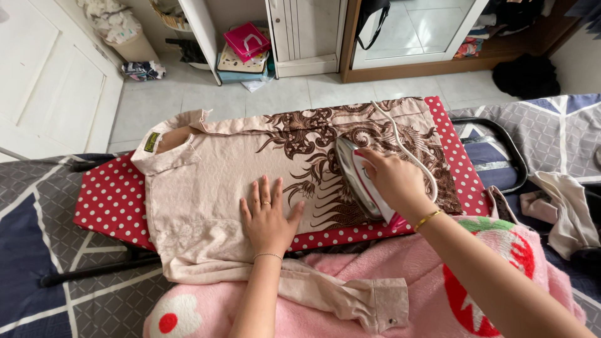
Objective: The person irons a beige shirt with a brown pattern on a red polka-dotted ironing board. They smooth the fabric, adjust the shirt, and use a pink and white iron to press the garment, focusing on the main body and collar area.
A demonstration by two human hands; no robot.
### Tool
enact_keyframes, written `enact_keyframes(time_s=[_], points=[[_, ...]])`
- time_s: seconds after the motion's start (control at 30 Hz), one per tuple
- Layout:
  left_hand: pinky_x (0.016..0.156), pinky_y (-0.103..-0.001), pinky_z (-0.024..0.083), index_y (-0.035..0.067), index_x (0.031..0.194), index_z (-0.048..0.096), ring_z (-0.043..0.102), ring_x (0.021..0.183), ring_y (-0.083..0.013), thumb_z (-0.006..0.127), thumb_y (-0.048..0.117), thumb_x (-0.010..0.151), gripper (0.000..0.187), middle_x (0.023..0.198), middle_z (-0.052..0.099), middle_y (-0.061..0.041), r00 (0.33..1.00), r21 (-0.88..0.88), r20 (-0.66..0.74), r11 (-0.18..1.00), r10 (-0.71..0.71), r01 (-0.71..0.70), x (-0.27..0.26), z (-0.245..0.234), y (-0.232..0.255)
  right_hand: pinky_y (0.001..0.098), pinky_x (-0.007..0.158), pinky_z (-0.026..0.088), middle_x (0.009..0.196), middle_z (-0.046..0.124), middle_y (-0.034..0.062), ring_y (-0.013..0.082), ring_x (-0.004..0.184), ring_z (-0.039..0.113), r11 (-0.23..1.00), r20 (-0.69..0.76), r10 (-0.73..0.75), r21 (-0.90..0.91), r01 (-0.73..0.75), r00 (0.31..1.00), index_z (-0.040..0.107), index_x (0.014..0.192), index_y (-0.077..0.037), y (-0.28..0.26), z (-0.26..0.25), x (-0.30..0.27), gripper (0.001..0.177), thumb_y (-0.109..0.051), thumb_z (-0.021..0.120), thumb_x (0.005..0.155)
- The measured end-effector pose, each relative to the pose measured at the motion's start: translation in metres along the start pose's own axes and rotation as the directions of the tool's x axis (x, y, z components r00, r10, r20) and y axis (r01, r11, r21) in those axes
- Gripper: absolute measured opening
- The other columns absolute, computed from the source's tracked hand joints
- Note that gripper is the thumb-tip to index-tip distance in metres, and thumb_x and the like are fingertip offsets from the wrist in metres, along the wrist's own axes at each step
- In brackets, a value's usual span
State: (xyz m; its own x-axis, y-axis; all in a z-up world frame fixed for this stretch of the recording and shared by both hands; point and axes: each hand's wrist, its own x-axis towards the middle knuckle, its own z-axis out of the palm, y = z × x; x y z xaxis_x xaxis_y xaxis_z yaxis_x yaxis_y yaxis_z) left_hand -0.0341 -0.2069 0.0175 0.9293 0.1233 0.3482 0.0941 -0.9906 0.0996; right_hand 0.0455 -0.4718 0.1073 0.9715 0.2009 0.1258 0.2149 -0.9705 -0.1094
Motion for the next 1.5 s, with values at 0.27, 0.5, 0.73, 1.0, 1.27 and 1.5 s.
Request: enact_keyframes(time_s=[0.27, 0.5, 0.73, 1.0, 1.27, 1.5], points=[[0.120, -0.054, 0.013, 0.029, 0.155, 0.037, 0.024, 0.151, -0.0248, 0.035, 0.076, 0.092, 0.079, 0.164, 0.030, -0.004, 0.999, 0.001, 0.053, 1.000, -0.010, 0.010, 0.003, 0.000, -0.002, 0.0455, 0.054, 0.055, 0.071, 0.070, 0.0110, 0.0310, 0.062, 0.070, 0.999, -0.073, 0.053, 0.003, -0.053, 0.996, 0.061, 0.138, -0.036, 0.020, 0.013, 0.039, 0.037, -0.045, 0.048, 0.105], [0.119, -0.054, 0.010, 0.024, 0.155, 0.034, 0.020, 0.152, -0.0249, 0.036, 0.073, 0.092, 0.080, 0.165, 0.027, -0.005, 0.986, 0.015, 0.168, 1.000, -0.024, 0.022, 0.006, -0.006, 0.000, 0.0448, 0.050, 0.055, 0.068, 0.069, 0.0119, 0.0298, 0.057, 0.069, 0.999, 0.004, 0.049, 0.000, -0.049, 0.999, 0.059, 0.140, -0.035, 0.034, 0.003, 0.002, 0.039, -0.044, 0.048, 0.104], [0.123, -0.054, 0.010, 0.017, 0.156, 0.039, 0.021, 0.154, -0.0281, 0.037, 0.044, 0.103, 0.059, 0.167, 0.029, -0.010, 0.981, -0.063, 0.052, 0.981, 0.185, -0.182, 0.032, 0.031, 0.104, 0.0448, 0.049, 0.053, 0.067, 0.068, 0.0110, 0.0299, 0.056, 0.068, 1.000, -0.063, 0.004, 0.008, -0.004, 0.998, 0.062, 0.136, -0.037, 0.037, -0.003, -0.001, 0.036, -0.044, 0.051, 0.102], [0.123, -0.052, 0.012, 0.021, 0.153, 0.042, 0.022, 0.153, -0.0261, 0.038, 0.043, 0.102, 0.057, 0.165, 0.031, -0.007, 0.978, -0.216, 0.054, 0.959, 0.200, -0.184, 0.021, 0.026, 0.118, 0.0472, 0.054, 0.054, 0.069, 0.069, 0.0111, 0.0325, 0.062, 0.070, 0.998, -0.045, 0.052, 0.042, -0.050, 0.998, 0.064, 0.133, -0.037, 0.050, 0.007, 0.027, 0.033, -0.044, 0.051, 0.103], [0.122, -0.052, 0.011, 0.023, 0.154, 0.041, 0.020, 0.153, -0.0252, 0.037, 0.046, 0.102, 0.057, 0.165, 0.029, -0.005, 0.977, -0.199, 0.053, 0.961, 0.208, -0.194, 0.023, 0.029, 0.116, 0.0468, 0.054, 0.054, 0.069, 0.069, 0.0106, 0.0320, 0.062, 0.069, 0.998, -0.069, 0.045, 0.051, -0.042, 0.997, 0.063, 0.134, -0.037, 0.062, 0.008, 0.023, 0.034, -0.044, 0.052, 0.103], [0.123, -0.051, 0.010, 0.027, 0.154, 0.039, 0.020, 0.153, -0.0236, 0.035, 0.047, 0.101, 0.057, 0.165, 0.029, -0.004, 0.976, -0.175, 0.092, 0.968, 0.199, -0.181, 0.023, 0.028, 0.117, 0.0448, 0.052, 0.055, 0.068, 0.069, 0.0102, 0.0300, 0.059, 0.070, 0.997, -0.046, 0.075, 0.009, -0.074, 0.996, 0.063, 0.135, -0.040, 0.078, -0.001, 0.010, 0.035, -0.045, 0.052, 0.102]])
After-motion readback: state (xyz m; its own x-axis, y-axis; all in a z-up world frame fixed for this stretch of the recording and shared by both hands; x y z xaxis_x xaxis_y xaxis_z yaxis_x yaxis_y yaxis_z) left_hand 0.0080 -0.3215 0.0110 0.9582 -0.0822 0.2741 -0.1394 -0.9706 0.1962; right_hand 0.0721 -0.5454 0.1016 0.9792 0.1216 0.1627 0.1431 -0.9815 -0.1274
